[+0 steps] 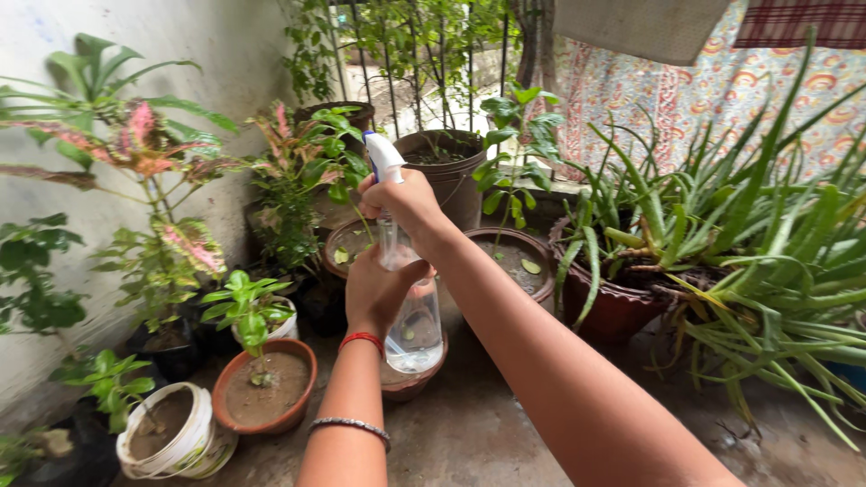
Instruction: The person sprays water on various potted plants using a spray bottle.
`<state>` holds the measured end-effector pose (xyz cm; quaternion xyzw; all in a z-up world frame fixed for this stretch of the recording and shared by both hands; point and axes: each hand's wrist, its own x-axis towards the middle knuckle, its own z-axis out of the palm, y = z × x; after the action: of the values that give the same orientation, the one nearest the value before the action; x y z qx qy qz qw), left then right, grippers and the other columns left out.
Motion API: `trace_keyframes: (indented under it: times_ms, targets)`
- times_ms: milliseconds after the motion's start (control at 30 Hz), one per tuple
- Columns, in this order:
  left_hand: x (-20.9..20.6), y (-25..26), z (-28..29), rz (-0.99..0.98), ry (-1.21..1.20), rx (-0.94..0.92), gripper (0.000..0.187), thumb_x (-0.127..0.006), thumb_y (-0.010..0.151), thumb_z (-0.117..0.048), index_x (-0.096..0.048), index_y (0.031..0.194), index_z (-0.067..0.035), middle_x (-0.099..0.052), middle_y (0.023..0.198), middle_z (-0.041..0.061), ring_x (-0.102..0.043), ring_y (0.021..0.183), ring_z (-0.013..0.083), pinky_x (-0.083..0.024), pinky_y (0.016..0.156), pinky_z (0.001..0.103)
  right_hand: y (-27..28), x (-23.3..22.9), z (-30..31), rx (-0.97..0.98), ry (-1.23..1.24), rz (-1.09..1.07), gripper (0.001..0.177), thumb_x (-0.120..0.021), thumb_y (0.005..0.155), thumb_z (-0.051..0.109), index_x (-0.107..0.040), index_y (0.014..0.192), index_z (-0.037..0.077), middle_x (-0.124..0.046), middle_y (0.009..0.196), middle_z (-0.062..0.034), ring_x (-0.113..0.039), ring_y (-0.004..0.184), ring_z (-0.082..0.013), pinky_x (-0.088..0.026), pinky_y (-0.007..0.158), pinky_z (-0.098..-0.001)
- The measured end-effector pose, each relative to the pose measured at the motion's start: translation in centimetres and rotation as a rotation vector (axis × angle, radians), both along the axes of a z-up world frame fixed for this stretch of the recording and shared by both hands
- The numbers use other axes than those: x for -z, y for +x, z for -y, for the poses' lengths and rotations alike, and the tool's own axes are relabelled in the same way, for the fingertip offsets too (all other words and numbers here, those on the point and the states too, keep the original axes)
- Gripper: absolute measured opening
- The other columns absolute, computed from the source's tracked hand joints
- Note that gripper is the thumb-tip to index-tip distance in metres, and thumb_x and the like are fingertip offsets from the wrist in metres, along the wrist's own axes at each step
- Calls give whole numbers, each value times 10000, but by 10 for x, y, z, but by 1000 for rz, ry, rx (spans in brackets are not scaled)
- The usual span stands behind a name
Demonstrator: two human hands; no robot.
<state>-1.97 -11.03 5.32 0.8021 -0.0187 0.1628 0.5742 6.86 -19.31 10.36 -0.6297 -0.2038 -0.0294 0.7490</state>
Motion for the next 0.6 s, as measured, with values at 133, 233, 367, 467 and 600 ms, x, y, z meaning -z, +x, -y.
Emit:
trace_keyframes:
  times_ms: [133, 233, 367, 467, 600]
  targets:
    - [-3, -7, -10, 27, -12, -11, 409, -804, 600, -323, -758, 904, -53, -789, 806, 93, -760, 723, 218, -564, 714, 348, -7, -4, -10, 75, -40, -20, 101, -601, 591, 3, -618, 690, 15, -585, 613, -47, -541, 541, -162, -446, 536, -301]
    - [-6, -11, -19, -6, 56, -36, 417, -801, 584, -330, -780, 923, -88, -799, 818, 78, -768, 739, 211, -564, 734, 337, -10, -4, -17, 33, -33, -12, 95, -597, 616, 16, -613, 709, 9, -582, 625, -51, -534, 558, -157, -443, 557, -310]
    - [-3, -12, -27, 15, -4, -27, 435, -797, 580, -327, -768, 937, -80, -793, 824, 73, -773, 745, 211, -574, 734, 343, -12, -7, -24, -5, -24, 11, 155, -616, 623, 16, -656, 766, 57, -640, 667, -25, -577, 615, -116, -461, 611, -265]
    - [-1, -11, -29, 7, 11, -39, 442, -804, 582, -337, -759, 931, -69, -794, 819, 79, -777, 744, 220, -577, 741, 348, -11, -4, -27, -26, -7, -4, 125, -601, 635, 20, -656, 745, 42, -655, 668, -36, -591, 612, -127, -484, 620, -264]
    - [-1, -12, -36, 44, 145, -99, 466, -840, 583, -377, -747, 922, -70, -778, 828, 91, -756, 762, 237, -561, 747, 367, -7, 0, -32, 61, -4, 6, 94, -605, 633, 14, -638, 720, 11, -593, 639, -42, -552, 588, -142, -454, 593, -281]
